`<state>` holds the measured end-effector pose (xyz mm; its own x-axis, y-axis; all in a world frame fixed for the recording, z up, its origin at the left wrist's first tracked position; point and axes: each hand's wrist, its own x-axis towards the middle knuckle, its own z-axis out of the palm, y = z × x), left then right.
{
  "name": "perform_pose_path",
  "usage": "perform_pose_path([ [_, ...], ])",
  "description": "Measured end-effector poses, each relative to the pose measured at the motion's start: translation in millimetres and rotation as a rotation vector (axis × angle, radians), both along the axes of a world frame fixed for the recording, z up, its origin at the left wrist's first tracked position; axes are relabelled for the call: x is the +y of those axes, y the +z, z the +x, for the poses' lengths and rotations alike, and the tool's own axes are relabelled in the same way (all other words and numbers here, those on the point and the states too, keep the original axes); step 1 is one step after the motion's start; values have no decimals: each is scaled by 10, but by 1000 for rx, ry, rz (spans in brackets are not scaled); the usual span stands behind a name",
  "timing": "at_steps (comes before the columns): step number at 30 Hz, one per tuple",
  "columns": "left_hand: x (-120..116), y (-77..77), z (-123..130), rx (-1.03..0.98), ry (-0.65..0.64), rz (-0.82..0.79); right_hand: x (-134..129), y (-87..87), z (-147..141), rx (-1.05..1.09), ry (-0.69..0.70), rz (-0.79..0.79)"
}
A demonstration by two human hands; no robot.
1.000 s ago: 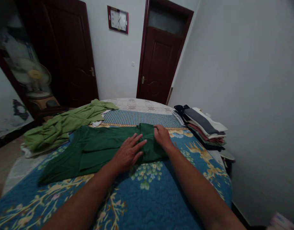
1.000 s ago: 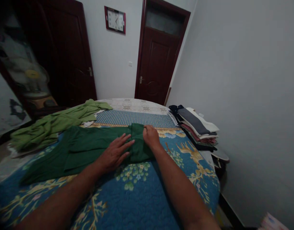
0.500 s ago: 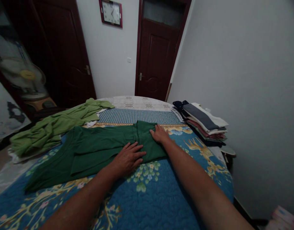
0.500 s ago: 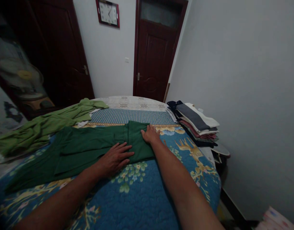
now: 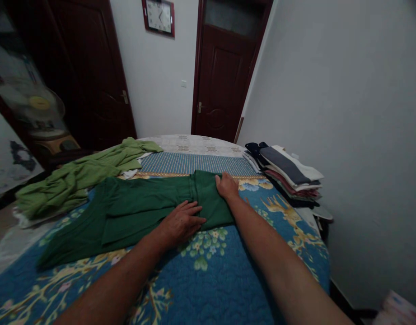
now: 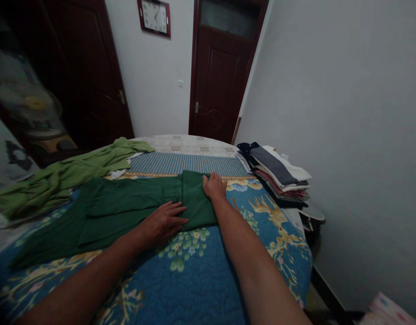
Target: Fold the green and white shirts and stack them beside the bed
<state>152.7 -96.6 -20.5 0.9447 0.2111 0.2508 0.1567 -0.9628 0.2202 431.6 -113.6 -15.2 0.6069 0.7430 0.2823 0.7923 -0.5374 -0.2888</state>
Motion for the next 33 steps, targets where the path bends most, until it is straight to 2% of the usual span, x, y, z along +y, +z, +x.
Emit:
perform_pose_path([
  [5, 0, 9, -7, -9, -6, 0, -352, -64, -140, -11, 59, -33],
  [10, -11, 53, -37, 5, -11, 24, -814, -147, -221, -21, 93, -87],
  [14, -42, 150, -100, 5, -50, 40, -1156, -176, -261, -56, 109, -81],
  [17, -57, 267, -158, 9, -31, 33, -1285, -178, -279, -47, 105, -54],
  [20, -65, 387, -215, -22, 77, 53, -1306, -168, -260, -23, 80, -22],
  [23, -38, 444, -287, -62, 238, 59, -1237, -148, -157, 4, 52, -3],
  [29, 136, 298, -539, -198, 574, 25, -853, -45, 218, 218, -50, -53],
  [33, 240, 226, -708, -228, 702, 35, -633, -15, 407, 411, -11, -60],
])
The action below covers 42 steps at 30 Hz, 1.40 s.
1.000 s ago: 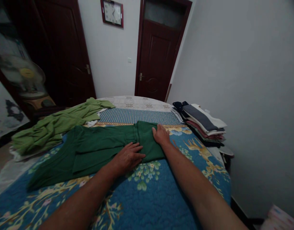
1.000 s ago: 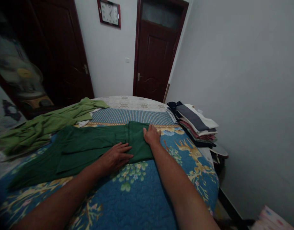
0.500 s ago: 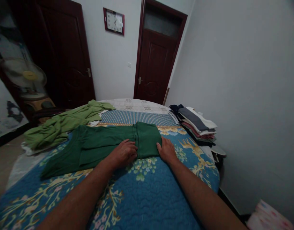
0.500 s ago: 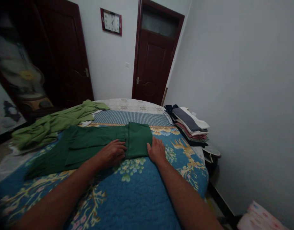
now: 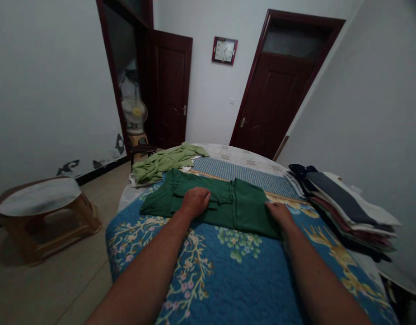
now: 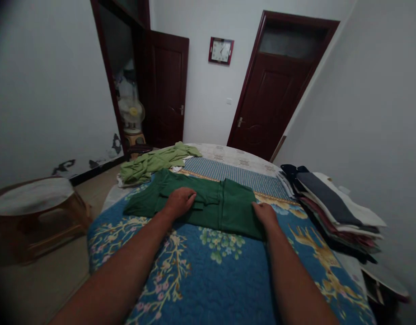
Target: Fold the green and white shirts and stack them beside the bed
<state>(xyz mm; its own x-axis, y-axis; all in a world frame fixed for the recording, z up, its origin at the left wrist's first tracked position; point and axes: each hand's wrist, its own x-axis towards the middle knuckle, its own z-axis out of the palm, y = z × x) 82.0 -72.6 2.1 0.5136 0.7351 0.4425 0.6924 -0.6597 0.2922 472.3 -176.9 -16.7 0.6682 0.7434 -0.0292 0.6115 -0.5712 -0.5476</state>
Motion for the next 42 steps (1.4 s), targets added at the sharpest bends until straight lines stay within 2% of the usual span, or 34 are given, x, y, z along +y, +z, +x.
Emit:
perform_pose_path([
  [4, 97, 6, -83, -27, 66, -5, 72, -30, 90, 339, -23, 82],
  [6, 141, -2, -91, -26, 74, -14, 61, -43, 88, 428, -18, 148],
  [11, 231, -45, -83, -13, 83, -20, 29, -39, -1, 261, 38, 235],
  [17, 318, -38, -152, -14, 121, 10, 60, -23, -53, 471, 47, 245],
  [22, 367, -31, -219, -17, 139, 26, 2, -18, 42, 479, 31, 312],
  [25, 368, -27, -225, -11, 149, 37, -105, 8, 196, 463, 25, 292],
  [34, 312, 7, -176, -22, 105, 41, -714, 222, 939, 504, -79, 241],
  [38, 321, 41, -188, -5, 95, 10, -832, 347, 977, 534, -106, 232],
  [42, 371, 69, -259, -51, 112, -24, -766, 531, 823, 488, -102, 293],
])
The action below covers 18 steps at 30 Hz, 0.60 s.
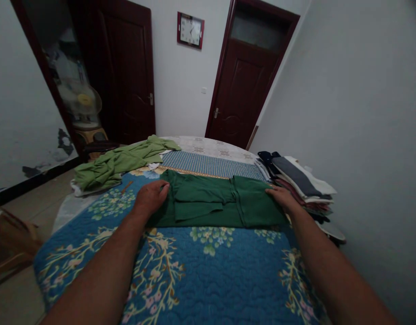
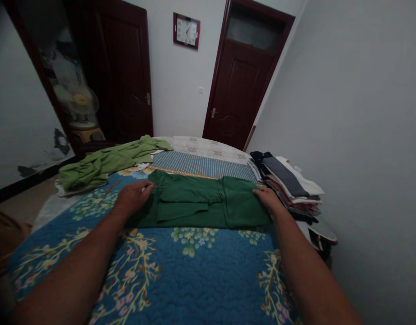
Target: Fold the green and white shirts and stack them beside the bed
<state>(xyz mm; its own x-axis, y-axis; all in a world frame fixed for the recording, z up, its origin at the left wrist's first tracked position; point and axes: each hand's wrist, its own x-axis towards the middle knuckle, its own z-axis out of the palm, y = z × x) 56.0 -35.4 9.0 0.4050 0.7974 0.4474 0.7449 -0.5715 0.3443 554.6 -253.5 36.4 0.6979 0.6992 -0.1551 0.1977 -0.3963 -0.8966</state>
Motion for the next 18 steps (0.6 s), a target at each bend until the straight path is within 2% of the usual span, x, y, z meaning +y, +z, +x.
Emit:
perform_pose_path([
  [5, 82, -25, -74, -68, 36, -44, 169, 378, -303, -111, -3, -32],
  [8, 112, -56, -77, -79, 57, -54, 296, 600, -561, -98, 94, 0],
  [11, 117, -57, -78, -75, 65, -66, 468, 739, -872, -224, 212, 21],
  [15, 101, -17, -94, -82, 70, -82, 786, 731, -1335, -331, 310, 4],
  [18, 93, -6, -102, -95, 73, -81, 1027, 542, -1692, -402, 334, -16],
])
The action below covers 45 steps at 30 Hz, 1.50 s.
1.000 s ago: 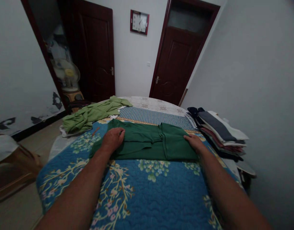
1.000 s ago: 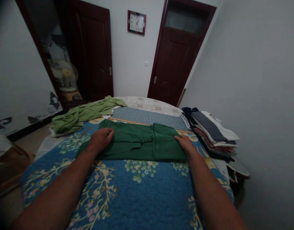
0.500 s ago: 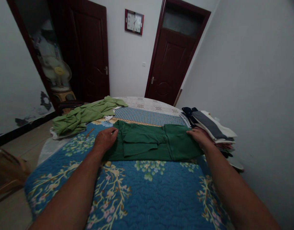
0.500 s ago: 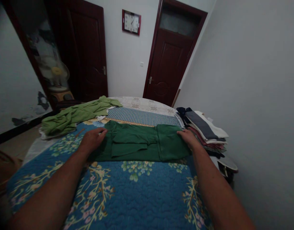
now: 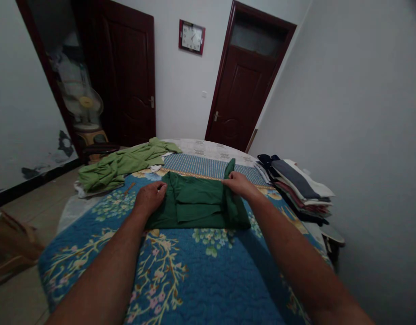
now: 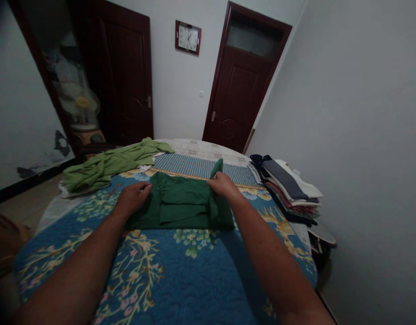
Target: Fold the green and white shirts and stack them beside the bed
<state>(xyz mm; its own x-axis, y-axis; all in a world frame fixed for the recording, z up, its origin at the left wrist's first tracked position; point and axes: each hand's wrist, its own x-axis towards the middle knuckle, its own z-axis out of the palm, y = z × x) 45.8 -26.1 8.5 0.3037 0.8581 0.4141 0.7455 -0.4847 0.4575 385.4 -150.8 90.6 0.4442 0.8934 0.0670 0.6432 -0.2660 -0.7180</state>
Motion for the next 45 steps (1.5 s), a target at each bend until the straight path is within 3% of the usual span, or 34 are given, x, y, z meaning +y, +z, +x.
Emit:
perform_pose_path([
  [4, -9, -18, 24, 9, -1, 17, 150, -461, -420, 70, 13, -31],
  [8, -109, -12, 143, 17, -76, 54, 66, -823, -615, 223, 130, -6],
  [12, -403, 8, 405, -37, -214, 74, -128, -783, -397, 263, 99, 196],
  [15, -707, 2, 642, -50, -332, -33, -281, -659, -21, 138, -54, 338],
  [17, -884, -14, 786, -24, -394, -138, -360, -669, 203, 17, -125, 367],
  [20, -1027, -50, 965, -15, -423, -277, -399, -886, 334, -189, -84, 334],
  [25, -980, -135, 1166, -99, -431, -354, -313, -1297, 146, -455, 29, 103],
  [28, -911, -150, 1198, -101, -436, -345, -302, -1310, 104, -523, -3, 63],
  [32, -867, -113, 1157, -160, -382, -363, -347, -1240, 129, -555, 10, 153],
  [38, -929, -41, 1100, -42, -424, -349, -362, -1271, 16, -526, 69, 63],
  [45, -943, 6, 1078, 28, -456, -396, -351, -1165, 5, -556, 71, 161],
])
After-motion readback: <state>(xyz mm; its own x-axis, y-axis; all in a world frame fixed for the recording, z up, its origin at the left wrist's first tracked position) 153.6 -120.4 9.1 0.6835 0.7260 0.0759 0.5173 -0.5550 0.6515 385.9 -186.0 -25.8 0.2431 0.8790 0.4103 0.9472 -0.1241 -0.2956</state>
